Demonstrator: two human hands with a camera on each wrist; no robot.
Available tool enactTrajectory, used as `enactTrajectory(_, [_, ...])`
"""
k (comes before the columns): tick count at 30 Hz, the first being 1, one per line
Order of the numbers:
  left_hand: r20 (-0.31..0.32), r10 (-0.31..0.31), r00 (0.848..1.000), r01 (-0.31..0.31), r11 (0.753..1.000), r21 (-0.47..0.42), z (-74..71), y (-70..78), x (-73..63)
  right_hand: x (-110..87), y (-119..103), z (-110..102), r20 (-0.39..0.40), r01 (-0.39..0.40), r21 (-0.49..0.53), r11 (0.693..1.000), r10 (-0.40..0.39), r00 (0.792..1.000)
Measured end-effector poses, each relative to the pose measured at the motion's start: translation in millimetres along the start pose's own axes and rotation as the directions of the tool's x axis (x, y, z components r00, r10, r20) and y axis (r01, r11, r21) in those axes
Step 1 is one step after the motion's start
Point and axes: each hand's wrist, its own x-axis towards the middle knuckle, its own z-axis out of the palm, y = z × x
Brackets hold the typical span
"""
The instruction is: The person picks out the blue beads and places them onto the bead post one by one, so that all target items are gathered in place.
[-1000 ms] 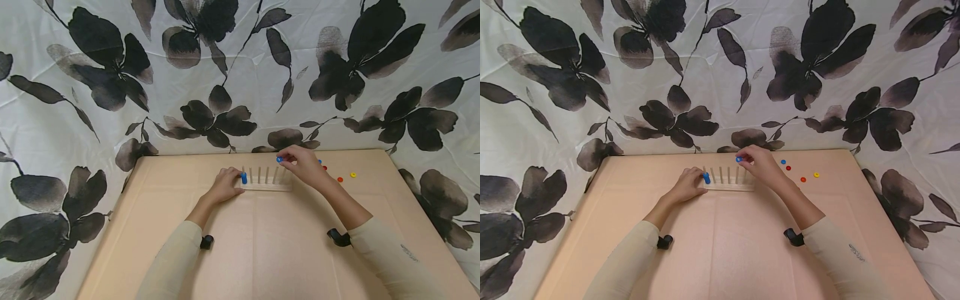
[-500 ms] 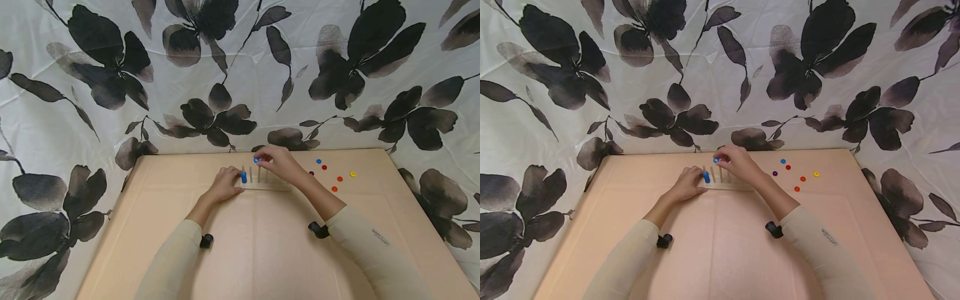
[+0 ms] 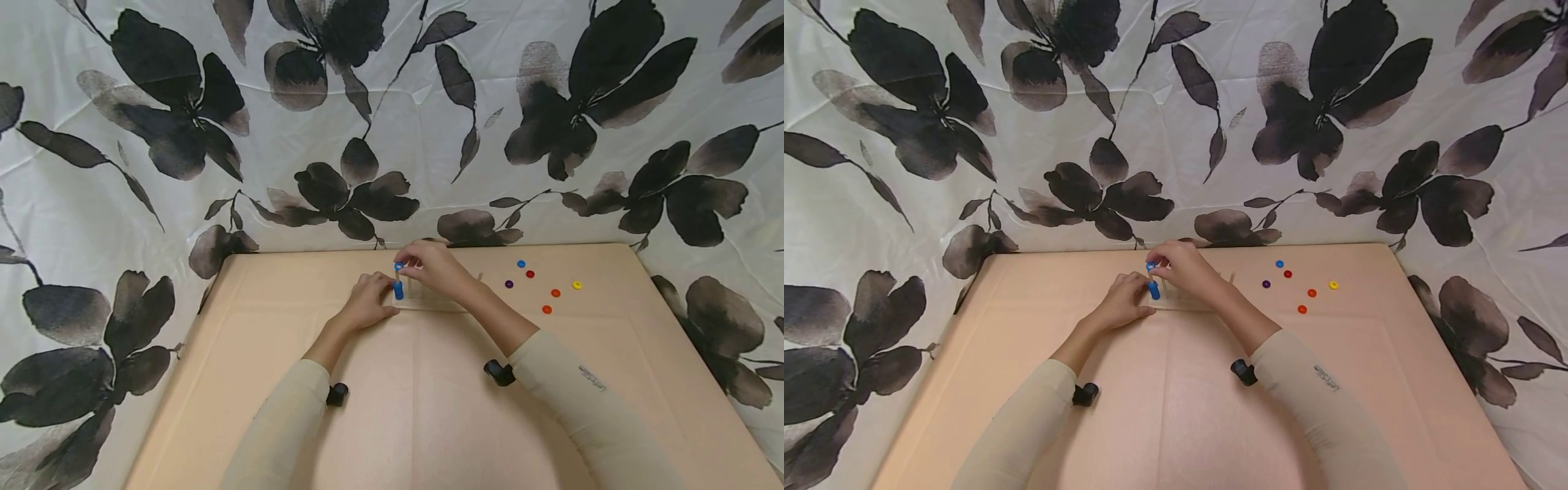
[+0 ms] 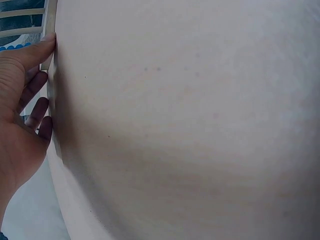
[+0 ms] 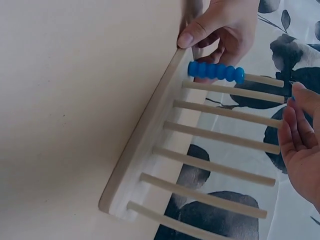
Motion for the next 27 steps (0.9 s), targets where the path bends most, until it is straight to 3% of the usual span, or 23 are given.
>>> enactTrajectory(13, [0.002, 0.007, 1.0, -0.008, 1.0, 0.008, 0.4, -1.1, -0.2, 4.6, 0, 10, 0.083, 0.008, -0.103, 0.995, 0.0, 0.997])
enactTrajectory(27, [0.002, 0.003, 1.0, -0.003, 1.0, 0.0, 1.4, -3.1, 0.4, 5.0, -1, 12, 0.066, -0.016, -0.1, 0.995, 0.022, 0.998])
